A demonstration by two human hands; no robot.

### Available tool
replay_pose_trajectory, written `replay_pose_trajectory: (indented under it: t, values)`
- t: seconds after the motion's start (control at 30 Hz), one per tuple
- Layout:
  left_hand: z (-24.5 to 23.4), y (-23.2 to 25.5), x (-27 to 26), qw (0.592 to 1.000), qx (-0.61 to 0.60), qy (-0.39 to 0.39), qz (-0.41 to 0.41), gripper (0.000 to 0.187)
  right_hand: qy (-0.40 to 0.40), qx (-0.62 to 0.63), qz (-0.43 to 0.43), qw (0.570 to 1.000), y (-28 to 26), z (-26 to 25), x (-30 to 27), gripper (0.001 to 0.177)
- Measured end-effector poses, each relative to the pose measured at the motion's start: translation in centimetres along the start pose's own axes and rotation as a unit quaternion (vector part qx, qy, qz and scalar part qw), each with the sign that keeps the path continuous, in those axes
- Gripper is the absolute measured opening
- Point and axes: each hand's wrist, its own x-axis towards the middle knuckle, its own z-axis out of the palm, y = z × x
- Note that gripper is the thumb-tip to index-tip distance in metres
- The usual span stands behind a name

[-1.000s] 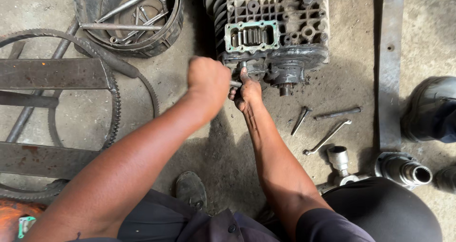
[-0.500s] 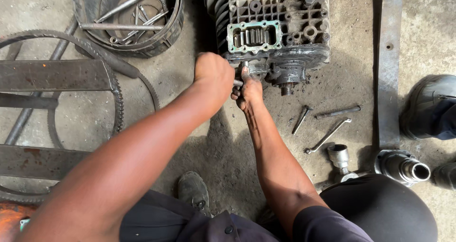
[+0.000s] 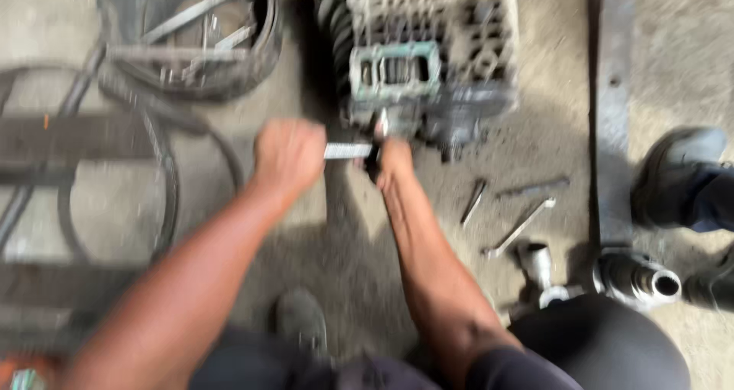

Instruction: The person manipulates a transmission housing on the floor, using their hands to align and insert metal components into a side opening, then uses a socket wrench to tighten bolts on the housing.

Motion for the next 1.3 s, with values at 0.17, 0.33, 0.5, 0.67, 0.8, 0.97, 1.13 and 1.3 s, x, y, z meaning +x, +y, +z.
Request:
replay_pose_trajectory:
  t: [0.17,0.33,0.5,0.67,0.8,0.97,1.13,1.3]
  values:
    - [7.6,-1.3,1.6,0.994,-0.099,-0.001,-0.040,0.025,0.018,-0.047,-0.084,0.995,3.0,-0.2,0.1,0.040]
    - [15.2,1.0,6.0,0.970,-0.217,-0.030,-0.103,0.039,0.111,-0.301,-0.185,0.929,2.9,-0.6,-0.3,0.042]
    - [19.7,8.3,11.3,0.889,-0.341,-0.136,-0.272,0.050,0.158,-0.532,-0.285,0.782,1.7,-0.9,-2.5,0.039]
    - [19.4,8.7,11.1,0.903,-0.356,-0.085,-0.224,0.037,0.137,-0.495,-0.212,0.831,0.5,0.2,-4.2,0.041]
    - [16.3,5.8,7.4,0.942,-0.267,-0.083,-0.184,0.031,0.167,-0.488,-0.271,0.813,1.2,-0.1,-4.4,0.043]
    - [13.7,3.3,5.4,0.951,-0.225,-0.162,-0.136,0.026,0.194,-0.381,-0.281,0.860,2.8,0.6,-3.4,0.043]
    - [16.4,3.9,5.9,0.950,-0.278,-0.110,-0.093,0.031,0.078,-0.339,-0.297,0.889,1.7,-0.9,-3.3,0.037]
    - [19.3,7.2,7.8,0.920,-0.376,-0.027,-0.106,0.040,0.121,-0.399,-0.270,0.868,2.6,-2.1,-3.2,0.034]
